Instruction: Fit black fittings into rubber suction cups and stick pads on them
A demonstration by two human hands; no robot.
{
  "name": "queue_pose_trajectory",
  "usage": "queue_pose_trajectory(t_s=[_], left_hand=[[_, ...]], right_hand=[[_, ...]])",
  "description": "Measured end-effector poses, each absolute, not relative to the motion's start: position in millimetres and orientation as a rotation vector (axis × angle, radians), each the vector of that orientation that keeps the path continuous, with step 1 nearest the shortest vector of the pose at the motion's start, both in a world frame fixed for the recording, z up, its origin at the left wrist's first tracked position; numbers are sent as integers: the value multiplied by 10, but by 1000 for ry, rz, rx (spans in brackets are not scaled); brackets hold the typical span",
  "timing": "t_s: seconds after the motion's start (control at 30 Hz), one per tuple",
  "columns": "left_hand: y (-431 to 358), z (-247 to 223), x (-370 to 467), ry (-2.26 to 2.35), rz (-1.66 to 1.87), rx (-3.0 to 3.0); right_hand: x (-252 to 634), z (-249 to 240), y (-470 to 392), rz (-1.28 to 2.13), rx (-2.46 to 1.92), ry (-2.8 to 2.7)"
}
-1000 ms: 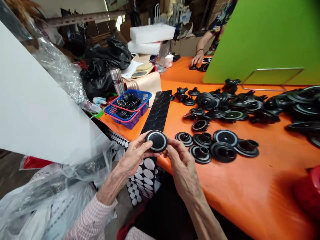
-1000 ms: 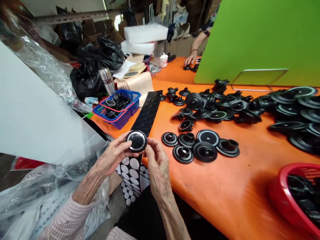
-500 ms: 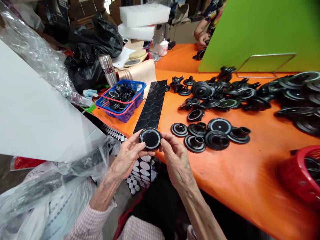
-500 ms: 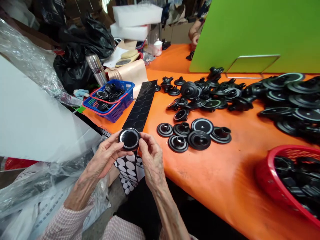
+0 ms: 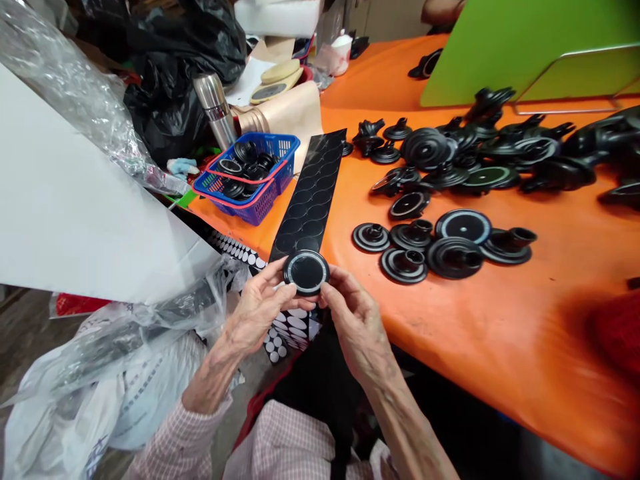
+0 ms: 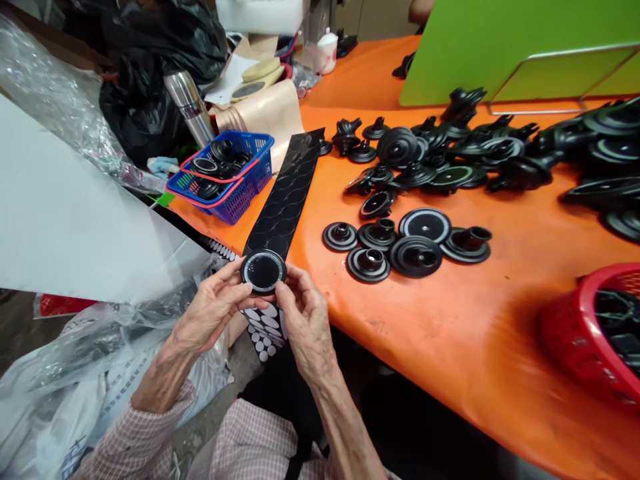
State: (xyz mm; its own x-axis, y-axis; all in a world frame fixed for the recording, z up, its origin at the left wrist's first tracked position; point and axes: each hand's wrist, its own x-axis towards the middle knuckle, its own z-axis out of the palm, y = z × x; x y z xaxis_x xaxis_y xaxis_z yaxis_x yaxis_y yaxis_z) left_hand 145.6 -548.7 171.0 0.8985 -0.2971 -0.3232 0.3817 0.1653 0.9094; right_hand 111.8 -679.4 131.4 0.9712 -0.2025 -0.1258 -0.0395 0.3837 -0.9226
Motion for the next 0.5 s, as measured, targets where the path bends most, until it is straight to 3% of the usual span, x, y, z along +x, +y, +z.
queue_pose_trajectory(t_s=[0.5], left_hand=[[-5467, 1592, 1424, 120, -532, 1258]], right_hand=[[1072, 1332, -6759, -84, -1337, 232]])
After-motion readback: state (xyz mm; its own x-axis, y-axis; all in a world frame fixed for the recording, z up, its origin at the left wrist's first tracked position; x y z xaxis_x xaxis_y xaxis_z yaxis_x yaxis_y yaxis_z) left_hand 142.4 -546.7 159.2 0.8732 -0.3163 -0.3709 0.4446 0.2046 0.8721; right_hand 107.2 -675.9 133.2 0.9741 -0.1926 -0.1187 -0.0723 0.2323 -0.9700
